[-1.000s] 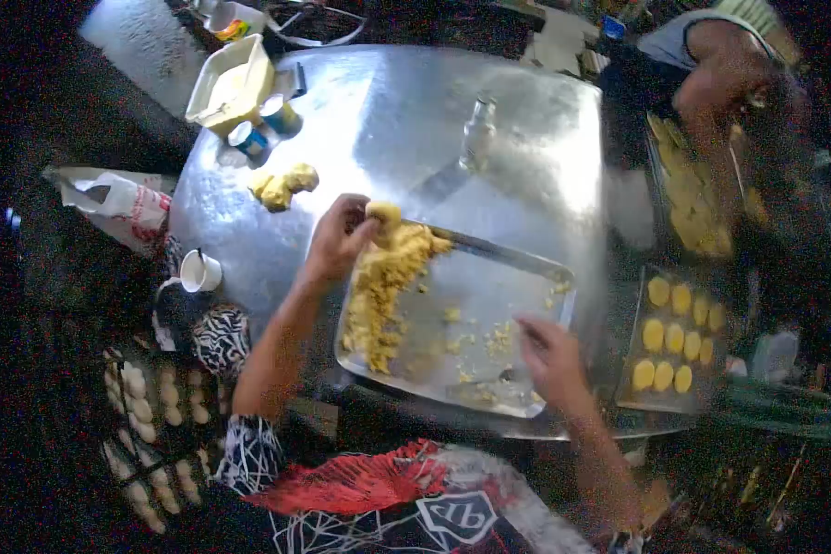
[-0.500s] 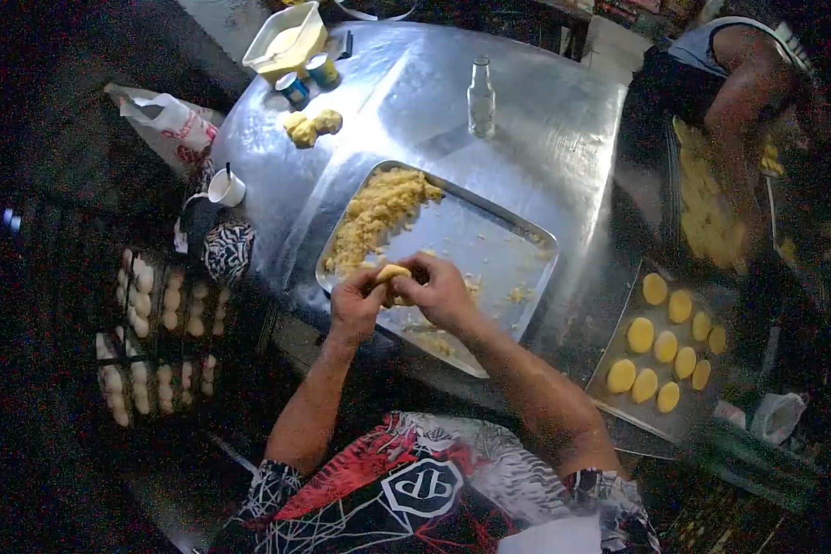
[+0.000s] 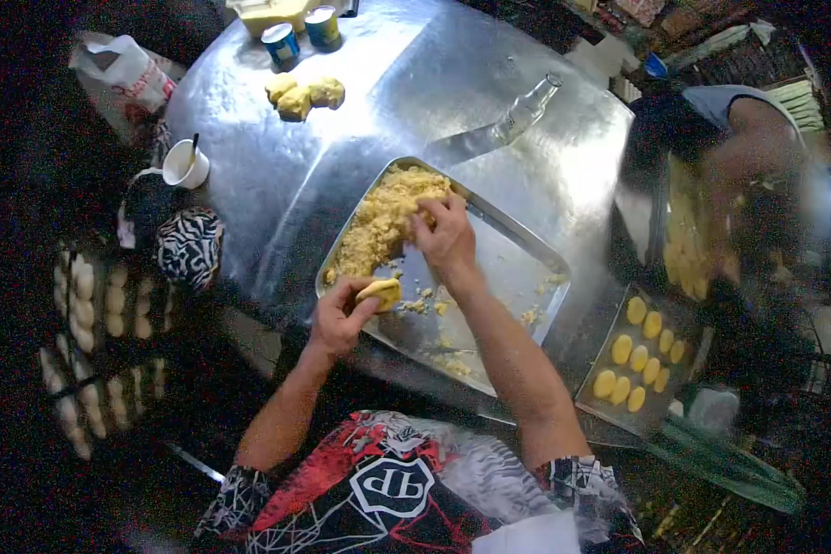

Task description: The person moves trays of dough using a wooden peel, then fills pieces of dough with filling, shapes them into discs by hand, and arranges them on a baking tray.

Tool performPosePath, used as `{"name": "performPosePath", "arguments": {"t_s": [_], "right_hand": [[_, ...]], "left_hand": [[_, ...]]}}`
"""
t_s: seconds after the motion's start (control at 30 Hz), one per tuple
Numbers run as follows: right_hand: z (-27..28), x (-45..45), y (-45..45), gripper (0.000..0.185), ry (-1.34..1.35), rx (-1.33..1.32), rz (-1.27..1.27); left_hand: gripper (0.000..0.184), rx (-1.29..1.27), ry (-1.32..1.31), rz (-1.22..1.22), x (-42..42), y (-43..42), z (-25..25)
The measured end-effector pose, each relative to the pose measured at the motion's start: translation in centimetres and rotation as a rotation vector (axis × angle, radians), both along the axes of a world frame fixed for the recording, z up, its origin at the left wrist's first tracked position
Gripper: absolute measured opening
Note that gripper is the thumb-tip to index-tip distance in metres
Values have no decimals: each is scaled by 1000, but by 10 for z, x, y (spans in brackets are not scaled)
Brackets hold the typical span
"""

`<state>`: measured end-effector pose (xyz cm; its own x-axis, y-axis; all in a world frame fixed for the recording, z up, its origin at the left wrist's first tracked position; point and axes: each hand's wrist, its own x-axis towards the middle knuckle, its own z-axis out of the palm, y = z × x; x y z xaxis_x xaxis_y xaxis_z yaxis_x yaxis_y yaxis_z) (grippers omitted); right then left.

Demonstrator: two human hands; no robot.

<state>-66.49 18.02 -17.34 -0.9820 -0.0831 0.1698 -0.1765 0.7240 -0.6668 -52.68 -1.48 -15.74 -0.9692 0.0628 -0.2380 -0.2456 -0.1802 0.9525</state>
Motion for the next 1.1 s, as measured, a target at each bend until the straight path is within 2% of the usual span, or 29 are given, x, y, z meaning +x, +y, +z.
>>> {"name": "performPosePath", "arguments": {"t_s": [0.1,0.13,0.23,0.33,0.43,0.53,0.63,0.67,0.77,0.8,0.87,0.97,1.07,1.1], "right_hand": [[-8,5,14,31,68,-81,46],[10,10,13,39,-183,-240,-23],[5,9,16,43,11,-114,63],[8,12,14,43,39,-76,101],[18,22,5,39,40,22,123],[4,16,29,34,26,118,235],[5,20,58,19,165,151,331],[11,25,66,21,167,200,367],[15,22,82,25,-39,132,477],[17,23,83,22,-18,119,455],[20,23,80,16,21,96,402],[29,29,75,17,102,130,476],[20,27,65,33,-53,287,443],[17,25,64,32,-45,283,457]], "left_hand": [[26,11,86,24,3,-3,-6],[26,27,94,33,6,-2,-8],[25,17,113,60,8,1,-13],[24,-93,116,70,11,1,-8],[23,-174,168,114,10,5,-1],[23,-266,267,206,13,16,-5],[24,-300,225,226,17,18,-14],[25,-309,254,243,16,16,-28],[27,-66,178,274,12,20,-31],[28,-156,185,267,10,18,-29],[27,-144,163,255,11,19,-25],[26,-72,113,249,7,16,-25],[25,3,51,206,3,16,-15],[25,24,32,192,1,16,-13]]}}
